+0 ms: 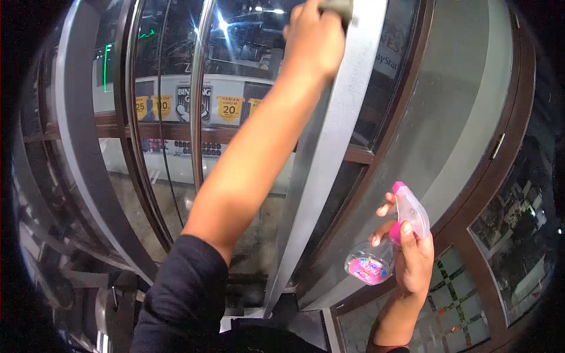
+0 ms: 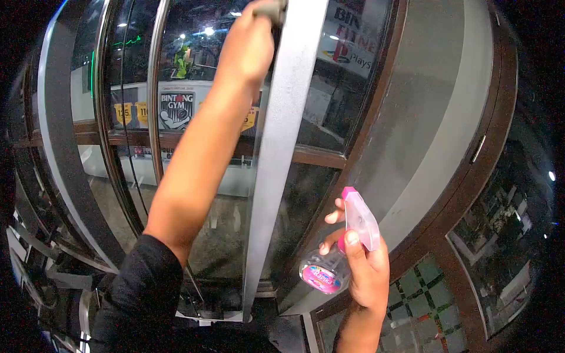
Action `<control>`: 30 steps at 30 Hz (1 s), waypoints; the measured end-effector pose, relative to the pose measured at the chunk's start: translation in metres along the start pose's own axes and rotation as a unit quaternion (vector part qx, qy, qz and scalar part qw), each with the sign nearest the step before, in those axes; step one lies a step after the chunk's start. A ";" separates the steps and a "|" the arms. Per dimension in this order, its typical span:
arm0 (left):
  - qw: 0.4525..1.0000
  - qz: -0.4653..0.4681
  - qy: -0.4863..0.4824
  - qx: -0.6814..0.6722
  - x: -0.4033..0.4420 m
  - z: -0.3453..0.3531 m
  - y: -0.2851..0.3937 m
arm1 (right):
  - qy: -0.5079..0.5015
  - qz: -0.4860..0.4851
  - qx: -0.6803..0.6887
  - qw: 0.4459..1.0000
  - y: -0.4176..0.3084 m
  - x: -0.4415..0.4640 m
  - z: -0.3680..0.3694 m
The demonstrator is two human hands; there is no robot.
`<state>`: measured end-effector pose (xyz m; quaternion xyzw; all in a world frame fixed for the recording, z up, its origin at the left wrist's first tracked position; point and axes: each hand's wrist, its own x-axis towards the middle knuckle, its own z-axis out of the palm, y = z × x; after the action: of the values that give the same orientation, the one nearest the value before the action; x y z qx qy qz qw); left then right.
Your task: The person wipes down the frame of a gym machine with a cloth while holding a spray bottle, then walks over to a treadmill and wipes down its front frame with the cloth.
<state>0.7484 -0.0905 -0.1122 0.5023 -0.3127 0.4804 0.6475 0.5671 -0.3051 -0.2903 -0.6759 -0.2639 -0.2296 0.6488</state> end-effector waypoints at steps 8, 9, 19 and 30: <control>0.977 0.131 -0.022 0.168 -0.006 -0.006 -0.018 | 0.025 0.002 0.012 1.000 0.012 -0.005 -0.006; 0.984 0.082 0.007 0.157 -0.034 -0.008 -0.022 | 0.025 0.004 0.012 1.000 0.014 -0.005 -0.008; 0.989 -0.041 -0.020 0.139 -0.149 -0.033 -0.035 | 0.038 0.023 0.002 0.999 0.026 -0.009 -0.016; 0.991 0.075 -0.058 0.098 -0.029 -0.003 -0.038 | 0.034 0.035 0.030 0.998 0.033 -0.009 -0.018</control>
<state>0.7743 -0.0979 -0.1522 0.5657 -0.3381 0.5255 0.5381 0.5823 -0.3242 -0.3203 -0.6565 -0.2250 -0.2214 0.6851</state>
